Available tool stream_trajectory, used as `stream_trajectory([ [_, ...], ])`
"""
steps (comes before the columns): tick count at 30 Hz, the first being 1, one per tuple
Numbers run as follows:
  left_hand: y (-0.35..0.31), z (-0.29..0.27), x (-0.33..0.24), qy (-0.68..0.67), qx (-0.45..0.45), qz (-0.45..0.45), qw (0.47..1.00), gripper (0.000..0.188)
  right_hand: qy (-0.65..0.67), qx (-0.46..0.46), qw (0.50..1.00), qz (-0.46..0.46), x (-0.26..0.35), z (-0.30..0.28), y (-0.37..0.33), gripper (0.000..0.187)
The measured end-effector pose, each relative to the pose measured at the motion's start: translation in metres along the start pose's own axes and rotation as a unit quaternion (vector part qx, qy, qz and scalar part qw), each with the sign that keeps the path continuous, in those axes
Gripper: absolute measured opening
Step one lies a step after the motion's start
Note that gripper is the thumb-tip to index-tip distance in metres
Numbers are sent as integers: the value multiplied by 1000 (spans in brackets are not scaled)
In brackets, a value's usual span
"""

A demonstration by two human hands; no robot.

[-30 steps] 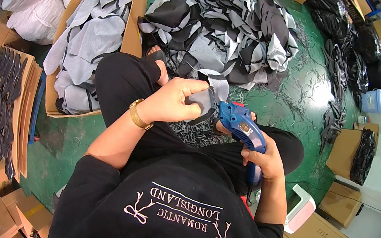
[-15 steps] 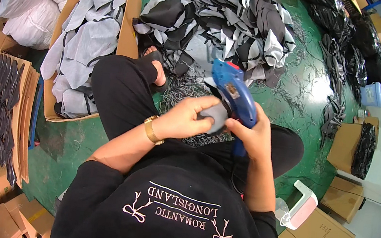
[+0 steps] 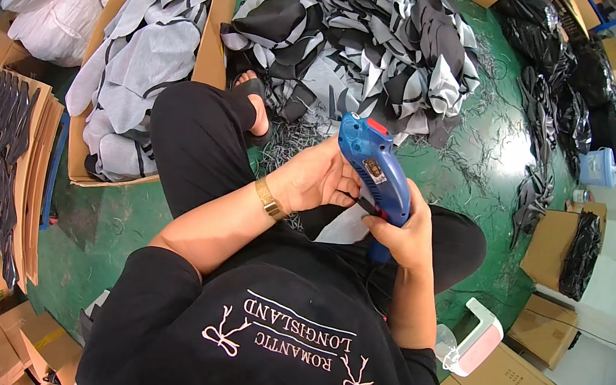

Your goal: Using a hot glue gun to apply adhesive to the edges of fabric pieces for shoe manufacturing.

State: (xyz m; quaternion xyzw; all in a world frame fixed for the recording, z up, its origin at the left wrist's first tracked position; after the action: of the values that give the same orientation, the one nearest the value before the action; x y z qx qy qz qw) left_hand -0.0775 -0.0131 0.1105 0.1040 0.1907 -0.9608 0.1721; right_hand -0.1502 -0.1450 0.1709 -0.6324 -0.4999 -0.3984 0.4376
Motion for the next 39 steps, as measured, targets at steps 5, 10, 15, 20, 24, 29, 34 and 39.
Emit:
stream_trajectory([
  [5, 2, 3, -6, -37, -30, 153, 987, 30, 15, -29, 999, 6, -1, -4, -3, 50],
  [10, -4, 15, -11, -155, 11, 155, 976, 28, 5, -69, 998, 13, -20, -15, -1, 53],
  [15, -8, 4, -8, -184, 111, 118, 970, 28, -8, -75, 997, -4, -29, -13, 1, 52],
  [20, -20, 28, -19, -127, 61, 127, 982, 36, -39, -81, 996, 11, -30, -15, 1, 52],
  [24, -24, 25, -16, 30, 18, 167, 985, 34, -56, -79, 995, 23, -26, -12, 3, 51],
  [29, -25, 18, -28, 120, -57, 226, 965, 27, -64, -60, 995, 50, -13, -8, 5, 48],
  [34, -28, 8, -40, 117, -119, 270, 948, 24, 87, -43, 994, 40, -33, -25, -5, 45],
  [39, -26, 5, -44, 86, -141, 320, 933, 24, 133, -4, 986, 98, -21, -27, -31, 42],
])
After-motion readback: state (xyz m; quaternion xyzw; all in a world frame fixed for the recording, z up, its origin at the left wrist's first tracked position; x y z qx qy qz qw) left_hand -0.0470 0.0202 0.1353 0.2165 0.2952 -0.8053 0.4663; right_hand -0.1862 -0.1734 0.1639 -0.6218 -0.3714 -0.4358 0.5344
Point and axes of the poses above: each hand's wrist, its own y-axis towards the middle knuckle, its own z-axis out of the palm, x = y × z, the point moved 5 cm from there along y, towards the middle knuckle, and after that the axes turned 7 degrees about -y, right-handed, at the moved point
